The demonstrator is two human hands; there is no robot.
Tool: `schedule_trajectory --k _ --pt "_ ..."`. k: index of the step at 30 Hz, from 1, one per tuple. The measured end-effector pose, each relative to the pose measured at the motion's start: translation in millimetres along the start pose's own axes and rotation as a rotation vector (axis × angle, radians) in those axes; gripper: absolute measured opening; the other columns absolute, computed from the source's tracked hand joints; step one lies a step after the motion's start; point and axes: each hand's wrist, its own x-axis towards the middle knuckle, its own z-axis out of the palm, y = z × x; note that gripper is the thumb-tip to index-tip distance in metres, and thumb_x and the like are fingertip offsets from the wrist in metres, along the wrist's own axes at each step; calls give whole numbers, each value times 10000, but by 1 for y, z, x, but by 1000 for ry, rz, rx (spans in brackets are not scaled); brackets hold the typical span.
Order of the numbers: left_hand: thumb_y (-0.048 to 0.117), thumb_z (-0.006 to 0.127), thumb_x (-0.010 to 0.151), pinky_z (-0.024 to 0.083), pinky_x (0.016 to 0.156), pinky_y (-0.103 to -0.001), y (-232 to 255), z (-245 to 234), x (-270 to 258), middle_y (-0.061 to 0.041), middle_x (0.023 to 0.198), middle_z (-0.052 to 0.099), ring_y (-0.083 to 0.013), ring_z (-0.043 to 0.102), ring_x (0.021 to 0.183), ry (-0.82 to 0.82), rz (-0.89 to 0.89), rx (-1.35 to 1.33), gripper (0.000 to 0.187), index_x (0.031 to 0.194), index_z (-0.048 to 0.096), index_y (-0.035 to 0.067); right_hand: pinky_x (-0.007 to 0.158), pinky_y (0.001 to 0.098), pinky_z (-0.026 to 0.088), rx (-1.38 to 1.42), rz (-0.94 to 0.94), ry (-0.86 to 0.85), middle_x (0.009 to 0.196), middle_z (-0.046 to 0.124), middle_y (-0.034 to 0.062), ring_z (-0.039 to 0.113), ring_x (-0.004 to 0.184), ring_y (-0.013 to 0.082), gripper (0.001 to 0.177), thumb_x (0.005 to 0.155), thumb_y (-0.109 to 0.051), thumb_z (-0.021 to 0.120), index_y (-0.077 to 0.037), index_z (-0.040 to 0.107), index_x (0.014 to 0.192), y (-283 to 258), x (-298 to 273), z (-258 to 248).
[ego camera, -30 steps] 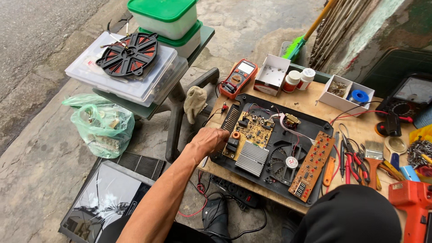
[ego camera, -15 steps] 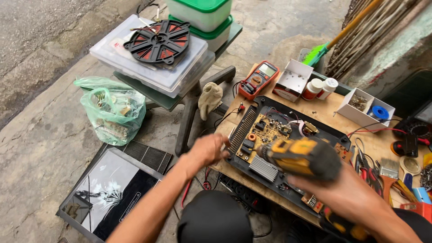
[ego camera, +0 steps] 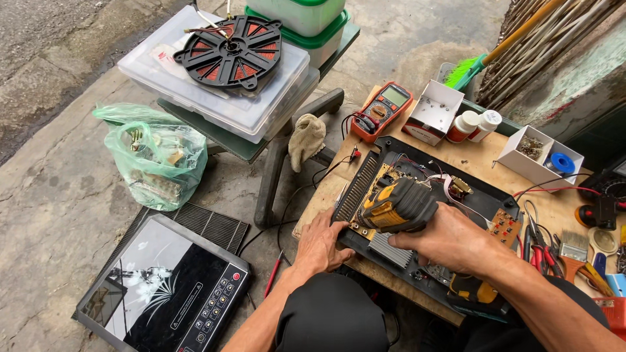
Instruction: The person uses a power drill to remove screws from a circuit board attached to a black plastic housing. They then lift the circuit board, flip it over to inspect the green underside, and use a magnifying glass to examine the components on the board.
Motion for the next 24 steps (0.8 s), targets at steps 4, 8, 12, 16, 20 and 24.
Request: schedule_trajectory --k 4,8,12,16,20,24 --pt "462 854 856 345 1240 -592 3 2 -5 -185 1786 320 -431 314 1642 32 -30 -125 748 1528 641 213 629 375 614 51 -7 0 530 767 168 768 537 275 323 741 -354 938 -38 883 773 6 9 5" --pt "440 874 841 321 1252 -613 0 9 -4 -211 1791 309 -459 304 1643 70 -26 -175 749 1514 655 197 634 381 613 64 8 11 529 761 179 761 535 282 328 726 -345 936 -25 866 736 17 15 8" --pt "441 871 844 310 1260 -615 3 8 -5 -201 1801 298 -448 296 1651 65 -30 -174 759 1528 644 206 669 382 618 49 5 7 544 772 184 761 552 289 312 755 -321 926 -12 883 771 10 8 6" --pt "448 874 835 302 1267 -613 3 10 -4 -197 1806 293 -442 299 1652 67 -35 -169 776 1539 637 223 698 402 621 76 7 1 578 789 212 761 589 315 341 786 -332 936 4 883 816 10 7 5" --pt "468 882 822 305 1266 -605 1 12 -3 -166 1809 298 -416 311 1650 65 -52 -144 781 1535 641 260 692 390 625 76 -1 -11 567 784 195 770 584 297 336 779 -345 949 -15 886 798 12 7 7" --pt "459 877 830 297 1274 -602 5 9 -5 -173 1811 293 -419 310 1650 60 -62 -151 775 1539 640 254 707 406 630 84 -2 -10 574 790 210 778 593 322 333 794 -331 945 -3 892 817 16 7 9"
